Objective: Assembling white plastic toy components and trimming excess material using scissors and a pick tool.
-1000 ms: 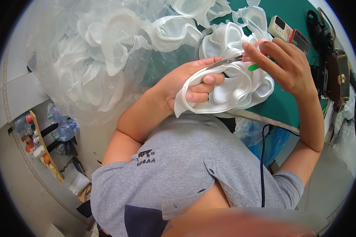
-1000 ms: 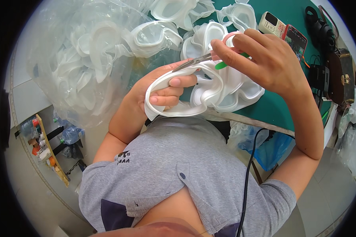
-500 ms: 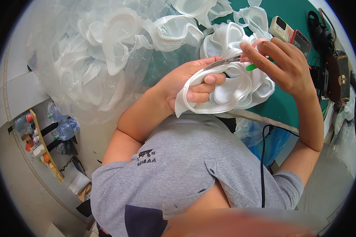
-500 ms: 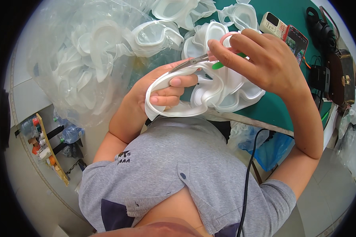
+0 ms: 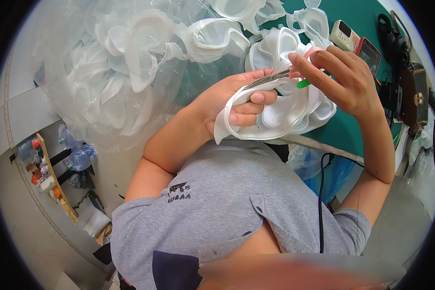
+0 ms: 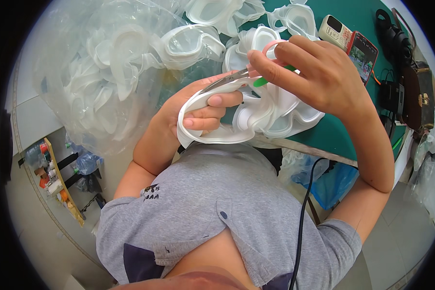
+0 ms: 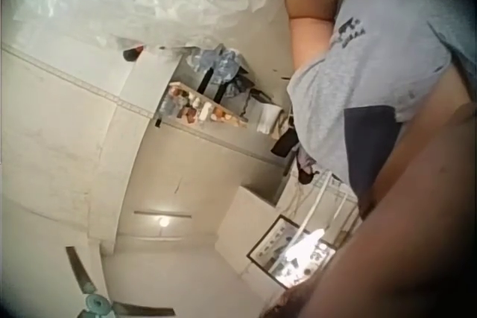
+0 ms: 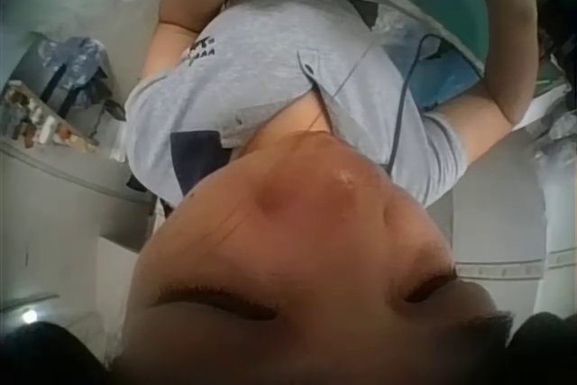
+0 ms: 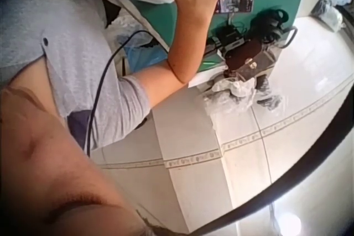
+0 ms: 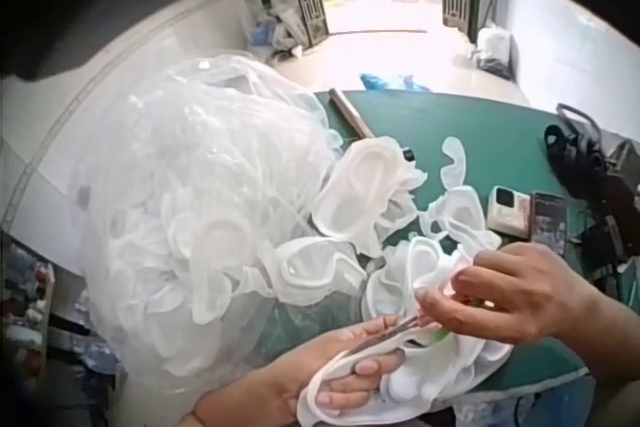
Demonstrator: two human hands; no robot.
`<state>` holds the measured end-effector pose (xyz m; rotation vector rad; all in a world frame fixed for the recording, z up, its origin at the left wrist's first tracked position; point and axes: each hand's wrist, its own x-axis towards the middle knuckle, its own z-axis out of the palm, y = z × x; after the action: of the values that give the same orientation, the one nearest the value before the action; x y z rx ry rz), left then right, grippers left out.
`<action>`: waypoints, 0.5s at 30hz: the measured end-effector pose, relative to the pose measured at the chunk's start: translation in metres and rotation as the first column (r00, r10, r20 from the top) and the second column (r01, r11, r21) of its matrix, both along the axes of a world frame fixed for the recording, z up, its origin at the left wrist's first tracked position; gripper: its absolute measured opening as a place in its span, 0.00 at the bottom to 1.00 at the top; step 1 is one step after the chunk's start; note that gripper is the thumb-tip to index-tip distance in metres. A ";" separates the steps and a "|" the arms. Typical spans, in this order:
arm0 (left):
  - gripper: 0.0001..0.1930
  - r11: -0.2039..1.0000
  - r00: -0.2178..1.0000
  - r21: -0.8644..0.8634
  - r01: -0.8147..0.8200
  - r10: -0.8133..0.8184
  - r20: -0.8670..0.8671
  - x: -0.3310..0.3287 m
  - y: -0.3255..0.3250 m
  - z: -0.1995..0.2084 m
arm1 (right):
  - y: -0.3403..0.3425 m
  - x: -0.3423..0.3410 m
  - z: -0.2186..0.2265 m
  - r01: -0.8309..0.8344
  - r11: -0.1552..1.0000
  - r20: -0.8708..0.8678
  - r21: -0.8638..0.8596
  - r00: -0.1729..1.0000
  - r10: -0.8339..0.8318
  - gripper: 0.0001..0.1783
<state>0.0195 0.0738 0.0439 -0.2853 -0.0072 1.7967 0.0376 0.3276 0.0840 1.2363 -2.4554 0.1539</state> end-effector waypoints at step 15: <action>0.19 1.000 1.000 0.001 0.000 0.000 0.008 0.000 0.000 0.002 | 0.003 0.002 0.001 0.025 1.000 -0.004 0.002 1.000 -0.025 0.34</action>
<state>0.0198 0.0733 0.0461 -0.2919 -0.0136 1.7954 0.0400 0.3303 0.0851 1.2056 -2.4668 0.1418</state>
